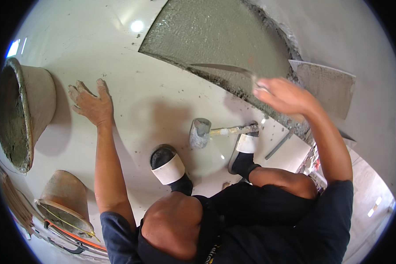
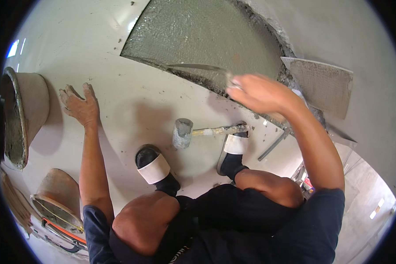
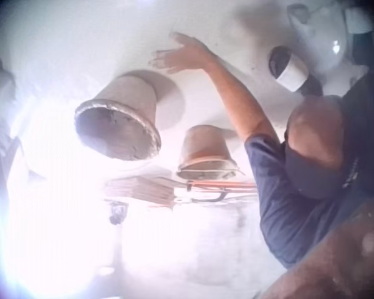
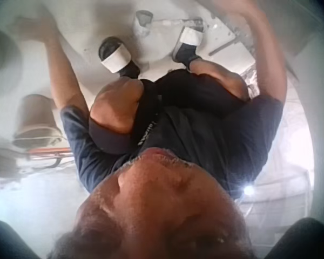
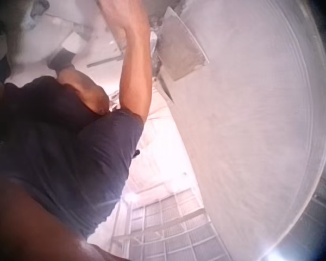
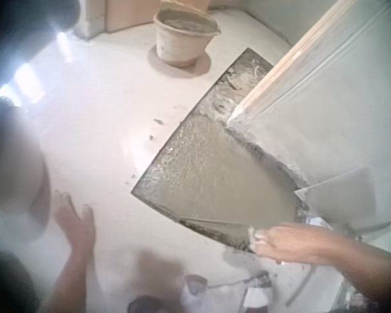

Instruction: The person scoops cement from a bucket with a trowel and spreads it onto a debris-covered floor area. They repeatedly smooth the cement over the surface, occasionally clearing small debris by hand, and continue applying and leveling the material across the floor.

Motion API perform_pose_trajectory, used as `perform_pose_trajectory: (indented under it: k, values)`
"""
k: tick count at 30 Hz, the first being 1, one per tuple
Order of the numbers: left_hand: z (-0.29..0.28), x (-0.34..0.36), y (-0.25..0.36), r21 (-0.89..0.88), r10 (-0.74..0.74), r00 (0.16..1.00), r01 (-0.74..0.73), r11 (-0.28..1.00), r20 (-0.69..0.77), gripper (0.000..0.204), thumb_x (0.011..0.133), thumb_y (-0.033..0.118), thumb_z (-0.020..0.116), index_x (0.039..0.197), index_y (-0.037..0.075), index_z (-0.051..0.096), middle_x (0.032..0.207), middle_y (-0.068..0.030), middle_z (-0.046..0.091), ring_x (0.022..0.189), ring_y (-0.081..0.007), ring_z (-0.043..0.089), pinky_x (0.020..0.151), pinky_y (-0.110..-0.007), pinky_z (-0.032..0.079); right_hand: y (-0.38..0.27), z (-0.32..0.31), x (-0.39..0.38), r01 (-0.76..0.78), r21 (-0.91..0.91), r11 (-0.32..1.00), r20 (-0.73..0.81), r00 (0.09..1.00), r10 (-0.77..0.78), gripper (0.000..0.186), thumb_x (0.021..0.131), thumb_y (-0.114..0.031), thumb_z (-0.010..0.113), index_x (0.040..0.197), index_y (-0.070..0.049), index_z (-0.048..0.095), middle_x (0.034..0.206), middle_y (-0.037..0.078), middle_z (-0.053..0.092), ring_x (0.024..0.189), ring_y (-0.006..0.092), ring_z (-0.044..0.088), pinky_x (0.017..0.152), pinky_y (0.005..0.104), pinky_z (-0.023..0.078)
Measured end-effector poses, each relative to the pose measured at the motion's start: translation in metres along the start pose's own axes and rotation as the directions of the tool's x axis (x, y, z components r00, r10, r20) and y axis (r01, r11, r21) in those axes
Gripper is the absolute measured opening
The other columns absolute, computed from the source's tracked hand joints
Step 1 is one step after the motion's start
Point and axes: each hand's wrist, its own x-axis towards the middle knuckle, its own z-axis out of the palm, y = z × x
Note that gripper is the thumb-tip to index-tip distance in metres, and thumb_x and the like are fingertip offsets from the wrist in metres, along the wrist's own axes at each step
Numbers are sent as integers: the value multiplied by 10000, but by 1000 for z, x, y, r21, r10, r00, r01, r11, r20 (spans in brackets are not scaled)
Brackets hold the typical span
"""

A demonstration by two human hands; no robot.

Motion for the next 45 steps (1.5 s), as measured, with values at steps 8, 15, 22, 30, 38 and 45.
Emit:
perform_pose_trajectory:
  k: [8,15,22,30,38,45]
  values:
    - [2,-4,-6,-98,102,981,-119,988,-163,773,912,551,455,1388,-53,377,1470,-307,278,1412,-404,193,1117,-576,136,33,28,-13,-119,-30,992,90,989,121,467,903,-369,468,842,81,579,794,304,613,803,454,607,737,500,466]
    - [-4,-19,-18,-155,88,987,-109,982,-138,739,916,476,521,1381,-79,376,1466,-322,275,1379,-442,248,1115,-542,199,145,87,-107,-303,86,949,88,951,296,446,887,-371,529,908,65,621,864,293,638,878,422,633,782,475,484]
    - [-38,-103,-66,-94,-145,989,141,985,-34,709,939,477,496,1423,-18,346,1489,-285,256,1346,-412,339,1078,-519,321,230,118,-180,-457,-169,873,128,868,480,455,846,-370,581,1006,52,640,911,268,655,883,405,643,795,460,500]
    - [-55,-134,-86,61,-187,980,191,980,-65,693,941,507,469,1427,24,368,1499,-254,270,1389,-397,268,1132,-512,205,188,100,-187,-440,260,859,70,896,438,429,894,-372,499,940,39,612,794,240,638,766,379,643,739,489,480]
    - [-58,-131,-5,-142,37,998,-43,989,-42,672,952,397,529,1416,-49,336,1496,-276,254,1401,-396,234,1136,-498,190,158,106,-91,0,103,995,-78,997,8,457,906,-366,460,854,63,609,834,283,634,819,439,629,730,504,485]
    - [-57,-135,22,-353,-46,997,67,933,67,742,953,365,534,1459,-58,195,1484,-261,290,1383,-397,277,1134,-477,209,212,118,-151,-220,-70,973,2,975,221,335,858,-322,554,869,0,649,845,246,654,841,421,642,735,508,504]
